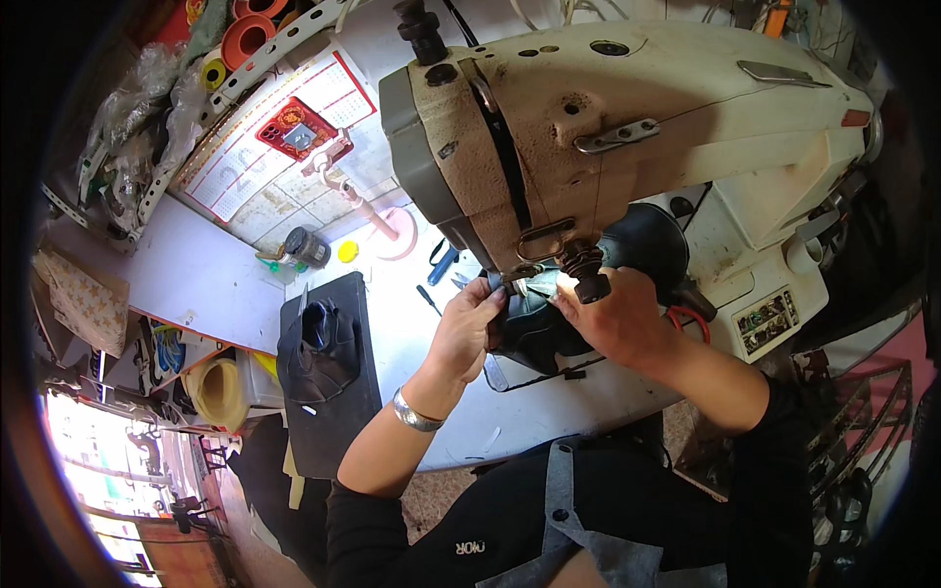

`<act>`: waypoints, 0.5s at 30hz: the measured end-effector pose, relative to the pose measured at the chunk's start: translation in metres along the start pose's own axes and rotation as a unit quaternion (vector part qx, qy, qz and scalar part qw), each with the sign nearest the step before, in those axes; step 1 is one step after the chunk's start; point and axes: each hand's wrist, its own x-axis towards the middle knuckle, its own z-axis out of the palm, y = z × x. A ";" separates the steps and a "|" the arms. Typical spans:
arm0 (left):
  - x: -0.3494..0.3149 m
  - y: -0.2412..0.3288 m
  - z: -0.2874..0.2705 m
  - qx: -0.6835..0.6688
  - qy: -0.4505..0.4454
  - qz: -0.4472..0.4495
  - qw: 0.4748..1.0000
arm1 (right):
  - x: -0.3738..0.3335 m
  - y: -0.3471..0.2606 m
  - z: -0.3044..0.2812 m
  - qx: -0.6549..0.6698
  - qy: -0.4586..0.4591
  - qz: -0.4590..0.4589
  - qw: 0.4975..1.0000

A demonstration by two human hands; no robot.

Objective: The person aligns a black leather boot on a sewing machine, sews along the upper edge, and then trims excess thread with scissors. The person repeats this process on a second boot, handling each boot individually and finishing with thread trimming.

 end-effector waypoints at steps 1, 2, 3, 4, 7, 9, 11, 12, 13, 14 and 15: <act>0.000 0.000 0.000 -0.006 -0.009 0.003 1.000 | 0.000 0.000 -0.001 -0.001 0.008 -0.003 1.000; 0.000 -0.001 0.000 -0.011 -0.007 0.004 1.000 | 0.000 0.000 -0.002 -0.001 0.015 -0.005 1.000; 0.000 -0.001 0.000 -0.020 -0.010 0.004 1.000 | 0.000 0.000 -0.003 -0.001 0.012 -0.002 1.000; 0.000 -0.001 0.000 -0.020 -0.008 0.004 1.000 | 0.000 0.001 -0.005 -0.003 0.012 0.006 1.000; 0.000 0.000 -0.001 -0.026 -0.015 0.001 1.000 | -0.003 0.003 -0.012 -0.014 -0.006 0.024 1.000; 0.000 0.000 -0.002 -0.023 -0.016 -0.001 1.000 | -0.004 0.004 -0.014 -0.030 0.002 0.011 0.999; 0.000 -0.001 -0.002 -0.017 -0.024 0.001 1.000 | -0.005 0.004 -0.013 -0.021 0.002 0.001 1.000; 0.000 -0.001 -0.002 -0.016 -0.019 0.000 1.000 | -0.005 0.004 -0.013 -0.008 0.004 -0.009 1.000; 0.000 -0.001 -0.002 -0.014 -0.019 0.000 1.000 | -0.005 0.003 -0.011 0.004 0.009 -0.007 1.000; 0.000 -0.001 -0.001 -0.015 -0.014 0.000 1.000 | -0.005 0.003 -0.010 -0.007 0.005 0.000 1.000; 0.000 -0.001 -0.001 -0.016 -0.008 0.000 1.000 | -0.005 0.002 -0.009 -0.011 0.004 0.006 1.000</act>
